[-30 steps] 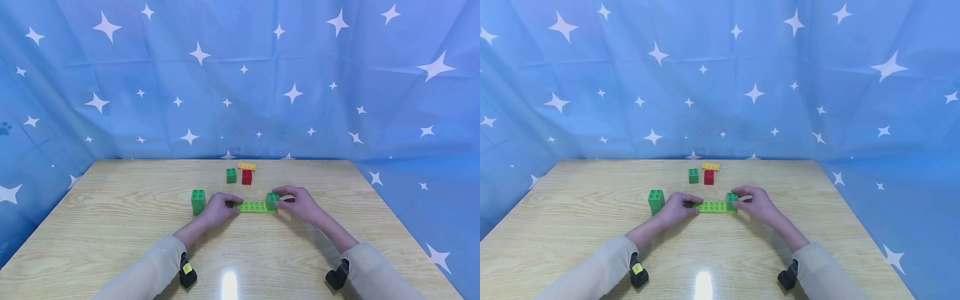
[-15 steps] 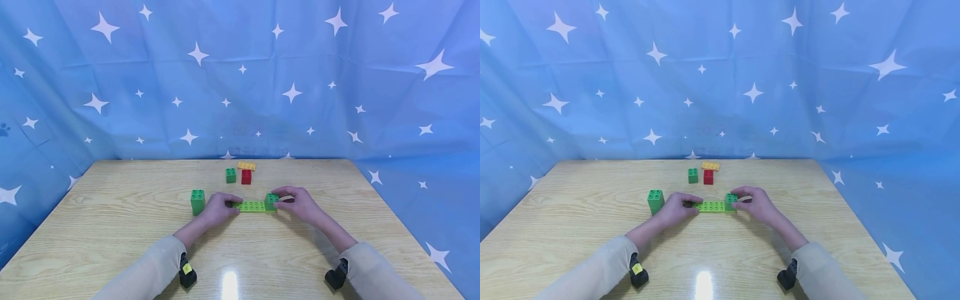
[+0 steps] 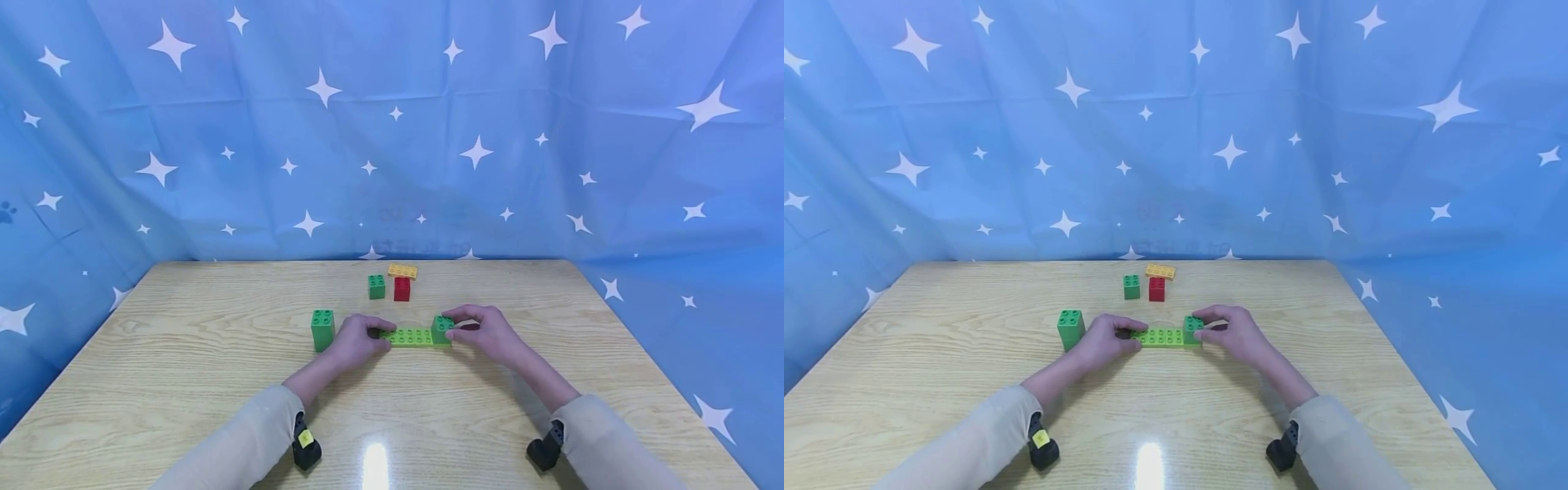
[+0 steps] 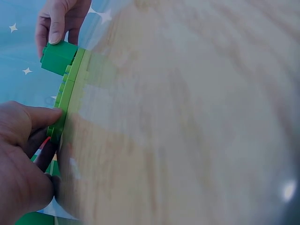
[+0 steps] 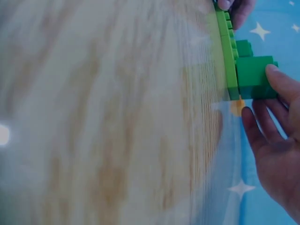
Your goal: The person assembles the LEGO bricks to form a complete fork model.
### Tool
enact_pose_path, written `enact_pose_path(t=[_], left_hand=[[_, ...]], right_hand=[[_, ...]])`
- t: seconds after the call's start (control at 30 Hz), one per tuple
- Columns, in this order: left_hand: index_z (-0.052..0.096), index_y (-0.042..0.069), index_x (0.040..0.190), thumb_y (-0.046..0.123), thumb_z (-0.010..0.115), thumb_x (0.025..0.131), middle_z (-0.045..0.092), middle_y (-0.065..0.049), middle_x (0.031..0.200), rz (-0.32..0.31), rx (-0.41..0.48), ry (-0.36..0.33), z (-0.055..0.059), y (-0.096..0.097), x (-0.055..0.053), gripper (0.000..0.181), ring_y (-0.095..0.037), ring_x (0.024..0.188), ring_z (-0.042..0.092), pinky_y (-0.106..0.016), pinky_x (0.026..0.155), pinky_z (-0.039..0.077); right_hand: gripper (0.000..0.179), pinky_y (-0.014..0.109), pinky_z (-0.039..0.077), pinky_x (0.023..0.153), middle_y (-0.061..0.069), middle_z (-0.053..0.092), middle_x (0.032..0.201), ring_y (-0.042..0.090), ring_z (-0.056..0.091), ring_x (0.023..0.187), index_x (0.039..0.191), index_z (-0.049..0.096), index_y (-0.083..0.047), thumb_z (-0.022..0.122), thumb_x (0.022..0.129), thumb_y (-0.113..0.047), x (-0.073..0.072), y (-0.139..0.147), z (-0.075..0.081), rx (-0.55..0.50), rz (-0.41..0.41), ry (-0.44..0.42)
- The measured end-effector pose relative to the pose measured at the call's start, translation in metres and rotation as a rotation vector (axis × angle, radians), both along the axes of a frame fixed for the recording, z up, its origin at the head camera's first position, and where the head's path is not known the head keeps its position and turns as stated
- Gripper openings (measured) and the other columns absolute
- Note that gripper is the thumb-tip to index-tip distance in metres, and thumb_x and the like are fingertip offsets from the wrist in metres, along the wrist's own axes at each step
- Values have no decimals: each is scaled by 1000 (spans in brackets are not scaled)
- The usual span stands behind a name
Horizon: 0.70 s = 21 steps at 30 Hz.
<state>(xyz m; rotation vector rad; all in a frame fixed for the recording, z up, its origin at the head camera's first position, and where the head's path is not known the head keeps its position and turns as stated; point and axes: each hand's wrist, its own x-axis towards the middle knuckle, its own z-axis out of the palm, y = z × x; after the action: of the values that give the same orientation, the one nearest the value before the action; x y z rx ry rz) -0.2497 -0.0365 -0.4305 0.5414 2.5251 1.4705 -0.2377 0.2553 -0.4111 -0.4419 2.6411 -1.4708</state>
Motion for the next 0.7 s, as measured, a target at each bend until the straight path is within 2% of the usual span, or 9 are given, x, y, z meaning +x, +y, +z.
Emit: enact_pose_path(t=[0.43,0.7], left_hand=[[77,9,120,3,76,90,70,-6,126,-8,-11,-4,1,2,0,30,-23,120,59,-43,101,50],[77,10,119,3,76,90,70,-6,125,0,-22,8,0,0,1,30,-24,121,59,-44,102,49]], right_hand=[[38,37,58,91,16,68,123,32,67,112,128,70,-1,77,93,-12,-3,2,2,46,10,-2],[38,36,58,89,11,70,118,28,68,108,127,72,-6,80,90,-12,-5,-3,8,97,-9,-44]])
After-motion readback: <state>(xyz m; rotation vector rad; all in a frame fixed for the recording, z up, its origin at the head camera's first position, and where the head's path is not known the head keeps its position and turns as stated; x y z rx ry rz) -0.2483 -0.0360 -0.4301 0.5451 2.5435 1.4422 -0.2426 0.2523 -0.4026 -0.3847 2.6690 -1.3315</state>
